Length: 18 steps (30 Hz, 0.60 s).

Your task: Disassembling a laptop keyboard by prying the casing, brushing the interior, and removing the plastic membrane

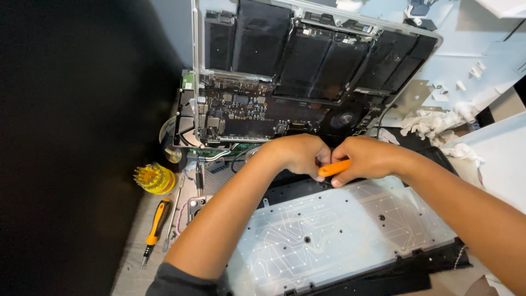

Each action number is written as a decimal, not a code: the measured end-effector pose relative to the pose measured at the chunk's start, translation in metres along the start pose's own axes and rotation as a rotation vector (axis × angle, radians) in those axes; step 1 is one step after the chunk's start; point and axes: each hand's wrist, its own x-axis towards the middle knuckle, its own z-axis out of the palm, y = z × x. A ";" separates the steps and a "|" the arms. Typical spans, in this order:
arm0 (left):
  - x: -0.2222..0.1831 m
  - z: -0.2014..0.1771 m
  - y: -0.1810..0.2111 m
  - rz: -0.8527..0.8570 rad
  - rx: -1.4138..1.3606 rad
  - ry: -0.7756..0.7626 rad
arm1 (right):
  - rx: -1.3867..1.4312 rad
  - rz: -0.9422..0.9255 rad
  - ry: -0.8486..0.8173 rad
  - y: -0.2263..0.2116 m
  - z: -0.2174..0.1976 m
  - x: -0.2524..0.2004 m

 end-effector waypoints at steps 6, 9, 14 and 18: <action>-0.007 -0.002 0.011 -0.030 0.055 0.012 | 0.022 0.025 -0.060 0.007 0.002 0.004; -0.009 -0.005 0.011 -0.045 0.056 0.012 | 0.006 0.040 -0.071 -0.002 -0.001 0.001; -0.008 -0.004 0.011 -0.035 0.055 0.020 | 0.061 0.045 -0.036 -0.002 0.003 -0.001; -0.010 -0.006 0.012 -0.037 0.052 0.017 | 0.052 0.072 -0.015 0.000 0.006 -0.001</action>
